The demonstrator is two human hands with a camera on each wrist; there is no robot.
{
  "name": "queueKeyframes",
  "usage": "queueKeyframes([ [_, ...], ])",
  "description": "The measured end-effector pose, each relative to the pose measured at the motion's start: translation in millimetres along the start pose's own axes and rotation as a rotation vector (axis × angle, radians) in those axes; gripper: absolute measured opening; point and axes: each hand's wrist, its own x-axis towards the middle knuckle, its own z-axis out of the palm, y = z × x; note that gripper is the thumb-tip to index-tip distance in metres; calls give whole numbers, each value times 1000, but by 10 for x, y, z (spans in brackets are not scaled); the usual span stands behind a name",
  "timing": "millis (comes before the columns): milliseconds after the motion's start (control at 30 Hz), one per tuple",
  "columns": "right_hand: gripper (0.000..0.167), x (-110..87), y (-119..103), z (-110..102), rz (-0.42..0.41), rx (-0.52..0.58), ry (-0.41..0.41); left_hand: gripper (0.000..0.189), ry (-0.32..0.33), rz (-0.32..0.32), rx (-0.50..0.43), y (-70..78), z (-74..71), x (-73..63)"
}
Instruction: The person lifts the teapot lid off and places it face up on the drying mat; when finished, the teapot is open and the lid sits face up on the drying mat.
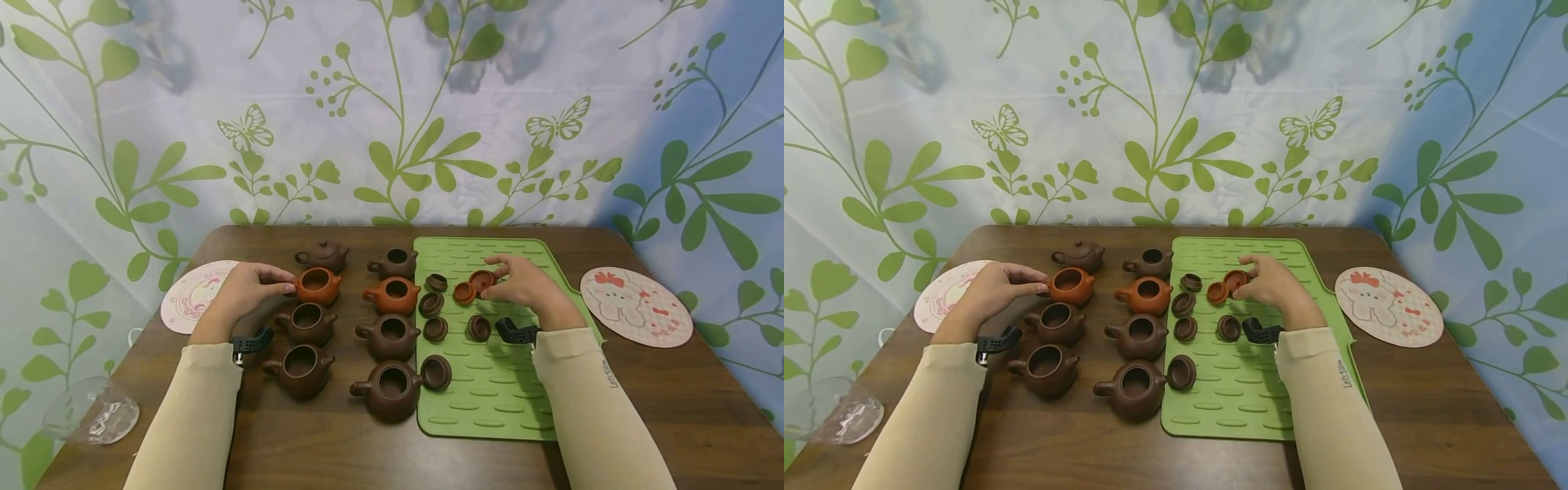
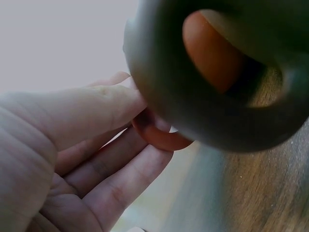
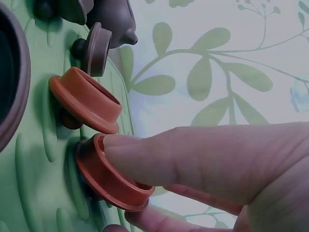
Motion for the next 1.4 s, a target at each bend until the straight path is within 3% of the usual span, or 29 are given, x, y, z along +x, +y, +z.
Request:
queueKeyframes([
  [433, 77, -53, -36, -16, 19, -44, 64, 32, -14, -13, -12, -13, 0, -12],
  [833, 73, -64, -298, 122, -86, -78, 101, 31, 30, 7, 59, 37, -57, -5],
  [967, 66, -2, -526, 209, -145, -122, 103, 32, 68, 25, 84, 78, -109, 43],
  [1167, 59, 156, -1074, 310, -263, -183, 58, 37, 117, 28, 92, 130, -247, 209],
  [1400, 54, 521, -1599, 570, -386, -269, -20, 40, 59, 13, 110, 124, -278, 444],
])
